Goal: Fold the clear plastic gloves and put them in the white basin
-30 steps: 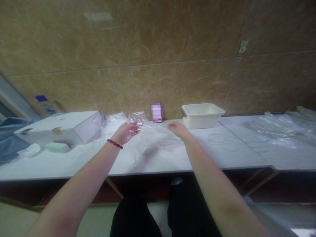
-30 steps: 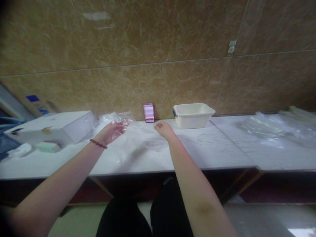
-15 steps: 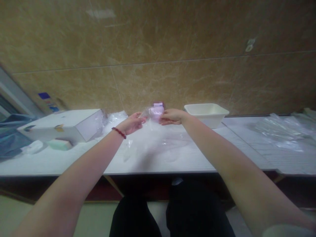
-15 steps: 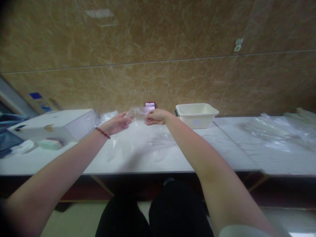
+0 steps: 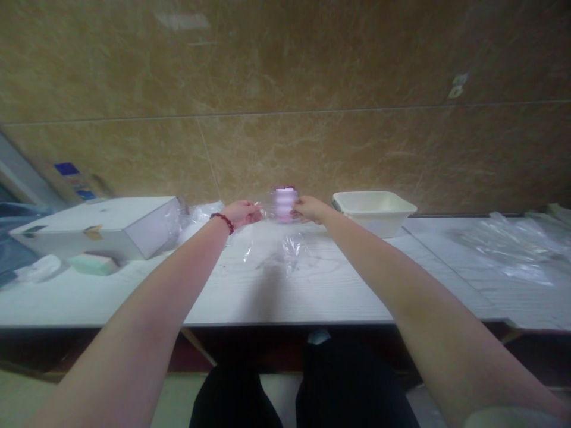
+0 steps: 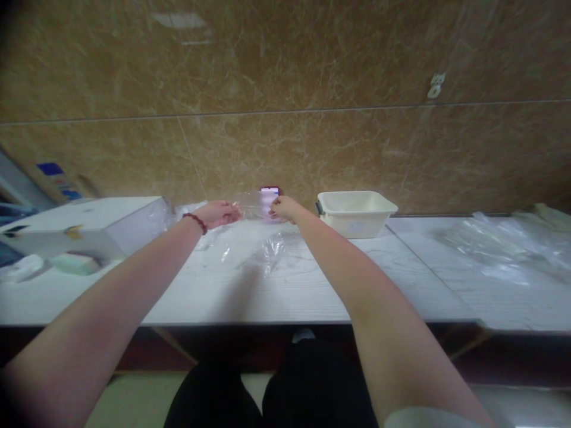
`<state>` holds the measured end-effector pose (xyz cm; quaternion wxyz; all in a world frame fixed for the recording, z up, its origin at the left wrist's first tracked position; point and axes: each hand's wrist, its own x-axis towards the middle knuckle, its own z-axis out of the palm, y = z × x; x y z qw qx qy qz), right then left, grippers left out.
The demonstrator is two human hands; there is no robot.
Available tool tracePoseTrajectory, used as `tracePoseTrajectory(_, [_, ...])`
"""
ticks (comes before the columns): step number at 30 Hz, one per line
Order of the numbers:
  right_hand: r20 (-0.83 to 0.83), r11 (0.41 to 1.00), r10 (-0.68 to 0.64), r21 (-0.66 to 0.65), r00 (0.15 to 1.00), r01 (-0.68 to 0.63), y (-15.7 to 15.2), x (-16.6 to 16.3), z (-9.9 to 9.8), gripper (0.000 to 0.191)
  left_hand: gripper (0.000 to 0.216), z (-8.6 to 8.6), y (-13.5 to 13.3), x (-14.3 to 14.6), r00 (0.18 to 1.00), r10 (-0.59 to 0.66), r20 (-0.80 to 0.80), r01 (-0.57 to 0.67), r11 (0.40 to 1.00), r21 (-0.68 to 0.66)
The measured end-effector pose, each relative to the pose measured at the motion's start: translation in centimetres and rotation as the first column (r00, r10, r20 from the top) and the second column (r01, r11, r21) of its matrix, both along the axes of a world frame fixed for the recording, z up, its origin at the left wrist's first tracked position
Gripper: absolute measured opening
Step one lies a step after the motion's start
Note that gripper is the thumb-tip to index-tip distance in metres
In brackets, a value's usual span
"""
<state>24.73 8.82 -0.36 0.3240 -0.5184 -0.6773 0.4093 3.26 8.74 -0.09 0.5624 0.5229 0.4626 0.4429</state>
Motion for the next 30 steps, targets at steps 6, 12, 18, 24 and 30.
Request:
tracePoseTrajectory(6, [0.009, 0.961, -0.052, 0.273, 0.999, 0.048, 0.8, 0.6, -0.7, 0.016, 0.013, 0.1, -0.3, 0.8, 0.996, 0.079, -0.043, -0.064, 0.956, 0.286])
tracePoseTrajectory(12, [0.13, 0.837, -0.14, 0.545, 0.982, 0.047, -0.4, 1.5, -0.6, 0.022, 0.02, 0.2, -1.7, 0.1, 0.966, 0.119, -0.231, 0.027, 0.838, 0.545])
tracePoseTrajectory(18, [0.297, 0.818, -0.103, 0.568, 0.949, -0.089, -4.7, 2.1, -2.5, 0.019, 0.017, -3.1, -5.7, -1.1, 0.903, 0.122, -0.412, 0.169, 0.781, 0.602])
tracePoseTrajectory(24, [0.519, 0.784, 0.058, 0.505, 0.853, -0.361, -8.0, 2.5, -8.4, 0.021, 0.006, -9.4, -8.4, -0.9, 0.773, -0.004, -0.634, 0.435, 0.731, 0.526])
tracePoseTrajectory(30, [0.634, 0.772, 0.155, 0.4, 0.757, -0.493, -9.5, 3.0, -12.3, 0.02, 0.011, -12.4, -9.4, -0.7, 0.684, -0.069, -0.727, 0.546, 0.709, 0.447])
